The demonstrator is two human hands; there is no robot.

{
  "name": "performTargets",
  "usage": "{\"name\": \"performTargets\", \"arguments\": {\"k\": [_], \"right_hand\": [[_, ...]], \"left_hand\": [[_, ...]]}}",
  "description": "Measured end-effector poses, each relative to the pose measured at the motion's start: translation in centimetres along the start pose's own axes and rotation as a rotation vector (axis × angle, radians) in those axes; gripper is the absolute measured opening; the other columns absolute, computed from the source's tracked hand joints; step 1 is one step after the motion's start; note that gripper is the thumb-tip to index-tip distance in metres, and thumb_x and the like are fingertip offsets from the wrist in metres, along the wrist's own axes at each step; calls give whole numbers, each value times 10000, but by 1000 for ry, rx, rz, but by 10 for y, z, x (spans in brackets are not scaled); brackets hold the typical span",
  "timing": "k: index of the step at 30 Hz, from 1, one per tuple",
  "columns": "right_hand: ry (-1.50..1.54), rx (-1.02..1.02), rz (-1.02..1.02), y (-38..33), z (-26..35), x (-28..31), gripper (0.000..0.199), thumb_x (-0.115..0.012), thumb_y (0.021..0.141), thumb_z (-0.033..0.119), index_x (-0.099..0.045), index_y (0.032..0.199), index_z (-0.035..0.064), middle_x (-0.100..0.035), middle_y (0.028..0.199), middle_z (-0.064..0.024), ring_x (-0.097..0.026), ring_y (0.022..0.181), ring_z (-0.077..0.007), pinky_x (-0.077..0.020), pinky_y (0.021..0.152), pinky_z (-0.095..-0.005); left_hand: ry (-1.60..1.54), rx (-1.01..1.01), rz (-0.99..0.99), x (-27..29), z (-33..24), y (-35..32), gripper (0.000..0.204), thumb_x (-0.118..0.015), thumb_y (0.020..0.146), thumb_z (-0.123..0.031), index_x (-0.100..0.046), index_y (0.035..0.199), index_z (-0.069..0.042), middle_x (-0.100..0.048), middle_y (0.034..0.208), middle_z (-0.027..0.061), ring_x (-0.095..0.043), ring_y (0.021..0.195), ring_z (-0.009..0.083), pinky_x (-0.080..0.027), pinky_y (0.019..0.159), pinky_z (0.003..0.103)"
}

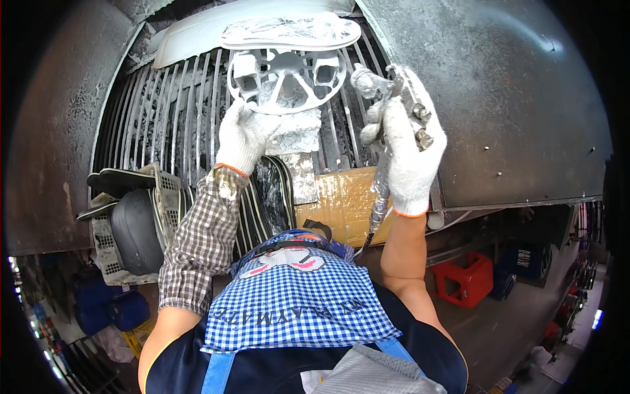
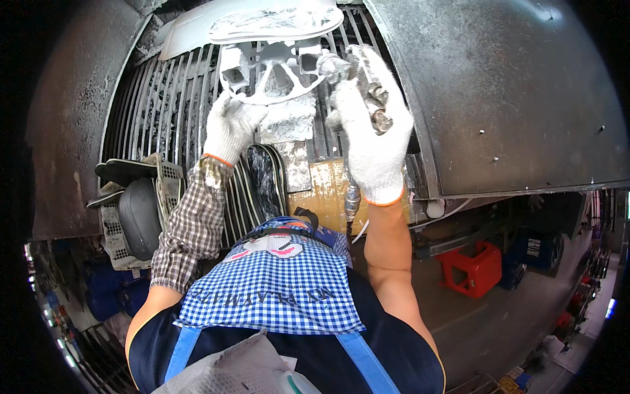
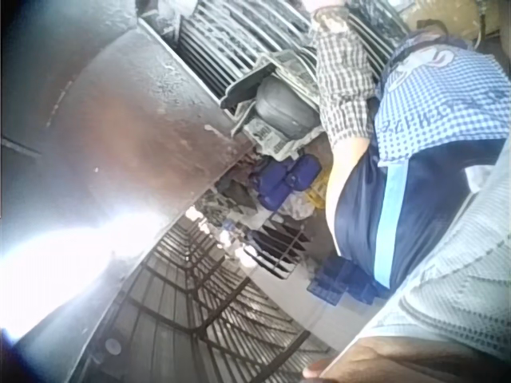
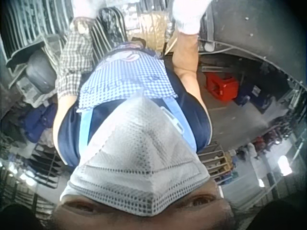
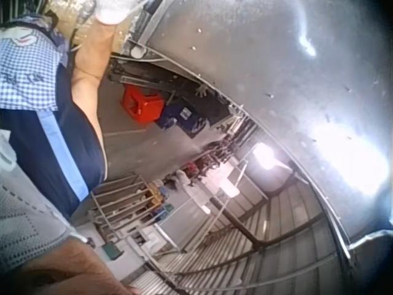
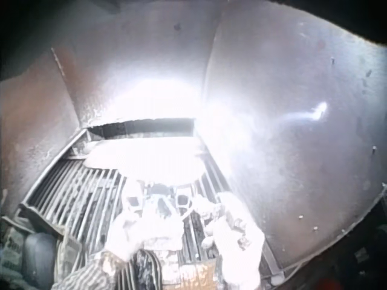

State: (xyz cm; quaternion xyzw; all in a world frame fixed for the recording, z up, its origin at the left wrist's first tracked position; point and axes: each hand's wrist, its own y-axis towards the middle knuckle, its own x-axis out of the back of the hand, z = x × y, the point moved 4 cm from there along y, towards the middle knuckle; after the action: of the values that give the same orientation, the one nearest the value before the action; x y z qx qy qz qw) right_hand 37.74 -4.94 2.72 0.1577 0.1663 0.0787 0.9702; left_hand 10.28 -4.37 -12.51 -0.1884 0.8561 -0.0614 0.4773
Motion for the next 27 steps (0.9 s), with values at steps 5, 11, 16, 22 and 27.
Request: {"name": "performTargets", "arguments": {"k": [5,11,16,22,27], "right_hand": [[-20,44,-107,5,-3,29,480,-627,1031,67,-492,1474,-56,-705,1127,-113,-629,806,-72,-545,646,-219],[-24,112,-241,4,6,50,461,-564,1056,40,-443,1476,-106,-697,1168,-217,-648,832,-139,-583,730,-290],[-64,-19,-265,-14,-3,71,490,-571,1049,64,-436,1498,-80,-707,1136,-180,-651,816,-139,-580,742,-286],[-105,-83,-275,-39,-23,80,494,-565,1059,73,-430,1516,-57,-695,1188,-181,-659,872,-161,-570,754,-295],[-372,-25,-266,-61,-47,96,441,-557,1077,132,-485,1484,-22,-711,1205,-195,-646,824,-132,-575,701,-295]], "left_hand": [[-20,0,37,8,-7,6,391,-581,1035,-345,-598,1172,21,-595,1352,300,-611,1239,442,-529,1029,574],[-22,-14,-4,14,-10,4,410,-602,1027,-341,-590,1225,17,-626,1300,263,-623,1224,430,-550,1003,566],[326,-263,-151,20,-12,-10,281,-616,1023,-191,-620,1253,-29,-690,1116,106,-664,978,215,-567,850,390],[339,-434,12,-78,-23,-54,300,-698,978,-185,-625,1228,-35,-689,1101,83,-650,973,181,-548,859,378],[220,-287,65,-101,-3,-2,335,-703,978,-132,-586,1249,26,-636,971,103,-641,882,193,-570,829,330]]}}
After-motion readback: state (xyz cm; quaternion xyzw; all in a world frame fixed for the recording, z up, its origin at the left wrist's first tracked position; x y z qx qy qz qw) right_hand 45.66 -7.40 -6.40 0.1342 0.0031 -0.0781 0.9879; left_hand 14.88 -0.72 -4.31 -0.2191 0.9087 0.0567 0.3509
